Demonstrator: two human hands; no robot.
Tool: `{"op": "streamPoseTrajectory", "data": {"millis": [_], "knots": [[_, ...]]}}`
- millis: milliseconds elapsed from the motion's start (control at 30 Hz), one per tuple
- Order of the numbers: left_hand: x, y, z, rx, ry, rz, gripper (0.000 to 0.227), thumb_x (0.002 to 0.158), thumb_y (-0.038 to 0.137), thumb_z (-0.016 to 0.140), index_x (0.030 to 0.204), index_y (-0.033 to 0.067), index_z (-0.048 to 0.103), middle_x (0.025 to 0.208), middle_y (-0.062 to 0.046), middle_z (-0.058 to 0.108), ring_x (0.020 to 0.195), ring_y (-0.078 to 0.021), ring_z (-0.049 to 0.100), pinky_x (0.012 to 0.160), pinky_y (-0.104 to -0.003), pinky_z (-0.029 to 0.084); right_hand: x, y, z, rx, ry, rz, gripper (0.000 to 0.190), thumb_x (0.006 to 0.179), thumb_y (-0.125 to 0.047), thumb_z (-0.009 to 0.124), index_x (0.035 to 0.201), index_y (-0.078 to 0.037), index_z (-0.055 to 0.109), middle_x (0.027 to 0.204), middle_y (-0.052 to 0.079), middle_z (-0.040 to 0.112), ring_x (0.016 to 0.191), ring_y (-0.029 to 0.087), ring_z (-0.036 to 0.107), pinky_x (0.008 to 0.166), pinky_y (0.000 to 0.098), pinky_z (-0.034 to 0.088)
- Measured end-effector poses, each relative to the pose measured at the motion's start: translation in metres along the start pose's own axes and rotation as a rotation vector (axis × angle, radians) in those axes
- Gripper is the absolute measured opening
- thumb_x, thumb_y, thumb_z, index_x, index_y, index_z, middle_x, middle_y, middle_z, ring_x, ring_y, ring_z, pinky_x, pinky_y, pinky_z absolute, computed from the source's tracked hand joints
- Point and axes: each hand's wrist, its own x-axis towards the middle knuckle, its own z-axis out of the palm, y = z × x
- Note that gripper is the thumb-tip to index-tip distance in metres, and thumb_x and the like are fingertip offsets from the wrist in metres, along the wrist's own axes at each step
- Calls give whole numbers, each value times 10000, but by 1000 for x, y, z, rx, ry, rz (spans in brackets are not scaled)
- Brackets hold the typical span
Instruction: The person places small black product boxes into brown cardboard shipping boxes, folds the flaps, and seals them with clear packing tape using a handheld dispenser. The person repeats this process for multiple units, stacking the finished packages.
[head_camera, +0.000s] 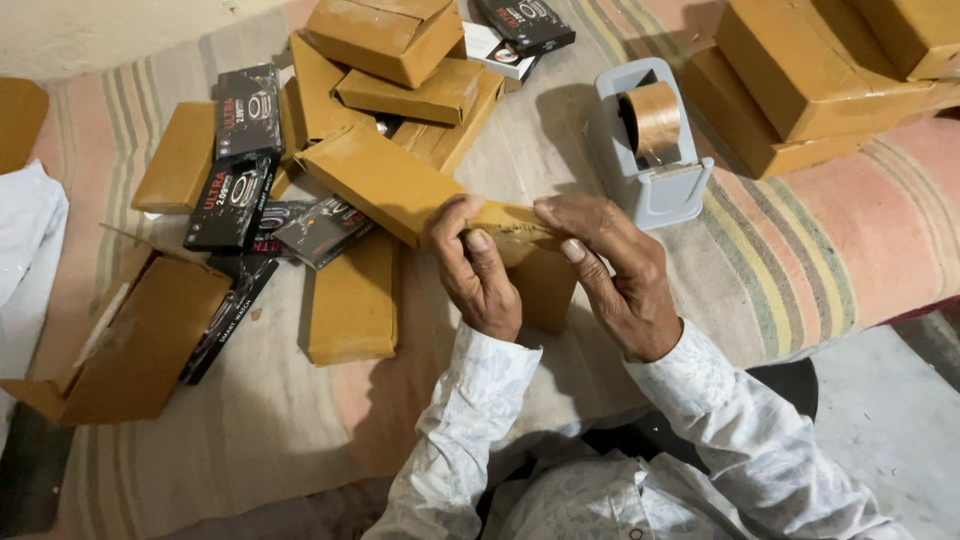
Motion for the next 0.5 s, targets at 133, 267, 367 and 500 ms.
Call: {"op": "streamPoseTrajectory", "data": {"millis": [133,267,367,500], "knots": [[-1,3,-3,-3,-25,-81,493,1110,363,544,1455,15,485,1388,-167,569,1248,-282,592,1097,-395,478,2,2,2,126,13,87,240,1056,-123,618,1255,-19,706,1247,136,700,1225,239,674,1057,370,552],[-2,13,-4,-56,-33,-203,537,1033,344,610,1444,17,496,1320,-161,600,1157,-255,631,1042,-389,518,4,5,3,258,3,184,214,1057,-152,632,1189,-26,745,1214,128,707,1181,222,656,1029,352,554],[0,17,-4,-77,-49,-263,559,991,342,607,1428,12,494,1259,-161,616,1102,-250,645,1004,-387,535,5,7,4,288,6,219,233,1080,-179,611,1187,-31,755,1217,125,713,1196,212,636,1065,357,530],[2,20,-3,-18,-12,-211,556,991,392,571,1400,19,513,1292,-167,606,1141,-252,632,1024,-395,527,-1,5,7,512,95,288,334,1101,-274,513,1308,-56,659,1269,111,697,1227,200,631,1091,356,506]]}}
